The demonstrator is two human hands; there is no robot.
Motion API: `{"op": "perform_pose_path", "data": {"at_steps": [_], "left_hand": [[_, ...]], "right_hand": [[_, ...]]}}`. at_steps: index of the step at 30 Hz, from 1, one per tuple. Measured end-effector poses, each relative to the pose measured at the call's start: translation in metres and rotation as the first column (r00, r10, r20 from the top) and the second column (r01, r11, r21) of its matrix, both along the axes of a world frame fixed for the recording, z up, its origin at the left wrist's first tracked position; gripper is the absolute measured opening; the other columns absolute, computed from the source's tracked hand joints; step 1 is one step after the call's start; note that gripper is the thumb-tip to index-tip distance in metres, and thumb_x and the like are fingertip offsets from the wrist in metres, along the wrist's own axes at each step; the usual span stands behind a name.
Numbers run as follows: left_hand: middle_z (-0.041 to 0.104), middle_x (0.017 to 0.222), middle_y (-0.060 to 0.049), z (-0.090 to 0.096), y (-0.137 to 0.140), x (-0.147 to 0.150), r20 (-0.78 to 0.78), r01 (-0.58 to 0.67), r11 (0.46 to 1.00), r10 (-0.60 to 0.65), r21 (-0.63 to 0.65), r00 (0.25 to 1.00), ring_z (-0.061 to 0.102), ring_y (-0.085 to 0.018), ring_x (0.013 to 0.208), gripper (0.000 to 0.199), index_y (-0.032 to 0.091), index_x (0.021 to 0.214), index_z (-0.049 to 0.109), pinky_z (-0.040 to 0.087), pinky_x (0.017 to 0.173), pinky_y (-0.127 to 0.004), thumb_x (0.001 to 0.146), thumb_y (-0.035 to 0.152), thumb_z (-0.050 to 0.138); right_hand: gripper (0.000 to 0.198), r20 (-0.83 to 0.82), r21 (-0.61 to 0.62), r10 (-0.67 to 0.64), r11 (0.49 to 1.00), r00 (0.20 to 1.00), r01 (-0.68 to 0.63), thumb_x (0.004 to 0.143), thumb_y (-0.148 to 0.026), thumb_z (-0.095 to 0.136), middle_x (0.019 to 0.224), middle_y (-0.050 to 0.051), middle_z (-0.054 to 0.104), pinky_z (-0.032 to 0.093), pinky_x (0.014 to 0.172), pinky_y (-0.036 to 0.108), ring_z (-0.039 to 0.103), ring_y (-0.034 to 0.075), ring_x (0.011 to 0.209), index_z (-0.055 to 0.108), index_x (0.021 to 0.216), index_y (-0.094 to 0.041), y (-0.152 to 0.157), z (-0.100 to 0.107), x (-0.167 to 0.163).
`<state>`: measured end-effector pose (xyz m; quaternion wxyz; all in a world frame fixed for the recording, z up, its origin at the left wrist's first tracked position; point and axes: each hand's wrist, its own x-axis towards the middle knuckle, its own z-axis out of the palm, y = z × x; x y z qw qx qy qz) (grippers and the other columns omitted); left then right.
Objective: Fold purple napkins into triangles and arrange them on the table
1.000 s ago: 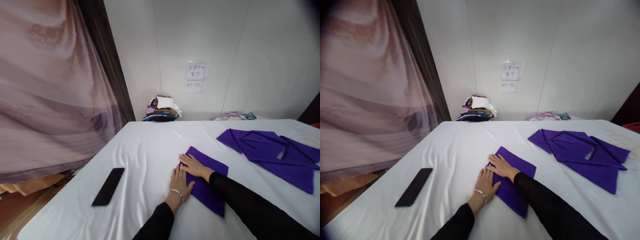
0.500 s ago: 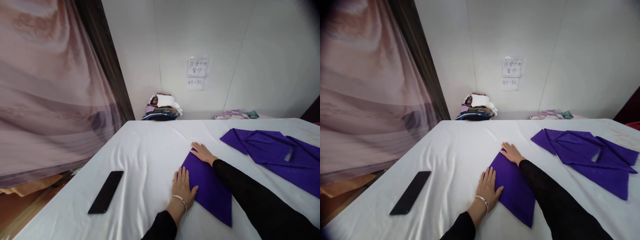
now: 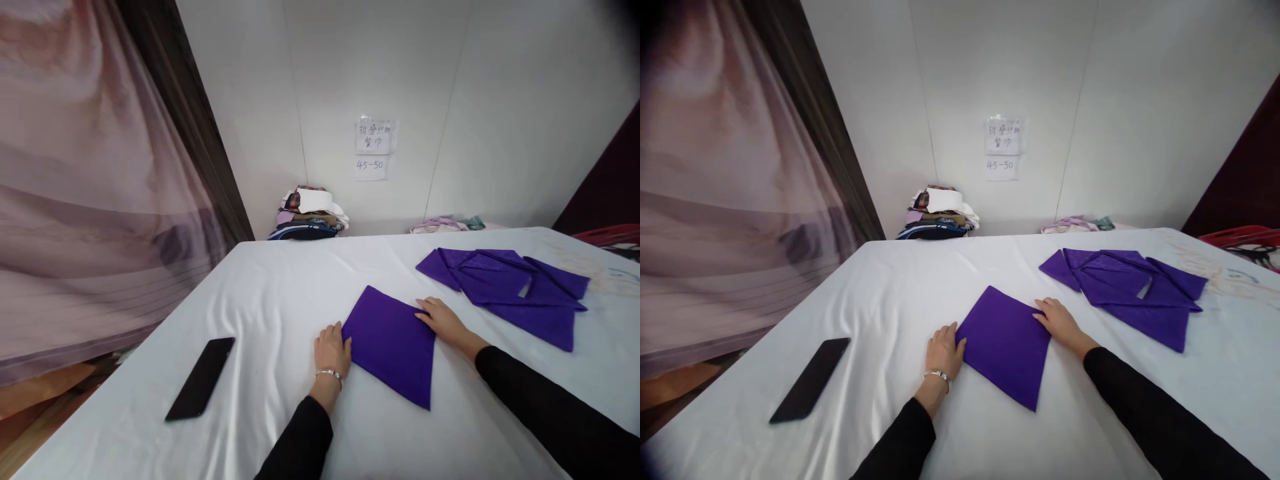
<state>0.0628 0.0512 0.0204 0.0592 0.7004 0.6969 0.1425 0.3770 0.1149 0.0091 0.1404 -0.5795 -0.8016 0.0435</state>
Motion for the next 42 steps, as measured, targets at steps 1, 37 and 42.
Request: {"op": "perform_pose_path", "data": {"at_steps": [1, 37, 42], "left_hand": [[0.059, 0.112, -0.009, 0.000, 0.001, -0.002, 0.009, -0.014, 1.000, 0.014, -0.017, 1.000, 0.052, -0.023, 0.102, 0.040, 0.016, 0.122, 0.049, 0.038, 0.087, -0.036, 0.084, 0.028, 0.046], [0.026, 0.144, -0.018, -0.003, -0.077, 0.027, 0.067, 0.450, 0.880, -0.445, -0.156, 0.893, 0.015, -0.029, 0.135, 0.087, 0.007, 0.139, 0.023, 0.014, 0.111, -0.049, 0.079, 0.069, 0.027], [0.015, 0.148, -0.017, 0.000, -0.077, 0.026, 0.107, 0.473, 0.858, -0.461, -0.197, 0.881, 0.005, -0.029, 0.136, 0.084, 0.007, 0.140, 0.021, 0.014, 0.111, -0.049, 0.081, 0.065, 0.028]], "right_hand": [[0.042, 0.007, -0.042, -0.011, 0.999, 1.000, 0.011, 0.086, -0.038, 0.042, 0.100, 0.014, 0.059, 0.040, 0.085, 0.035, 0.052, 0.025, 0.096, 0.056, 0.116, -0.012, 0.000, 0.004, 0.002], [0.067, -0.168, -0.286, 0.671, 0.668, 0.722, -0.687, 0.087, -0.060, 0.030, 0.148, 0.007, 0.020, 0.003, 0.110, 0.040, 0.011, 0.020, 0.136, 0.023, 0.141, -0.021, -0.013, 0.024, -0.193], [0.066, -0.078, -0.195, 0.657, 0.728, 0.750, -0.657, 0.088, -0.058, 0.028, 0.148, 0.008, 0.018, 0.001, 0.109, 0.043, 0.010, 0.021, 0.136, 0.023, 0.141, -0.020, 0.018, 0.004, -0.214]]}}
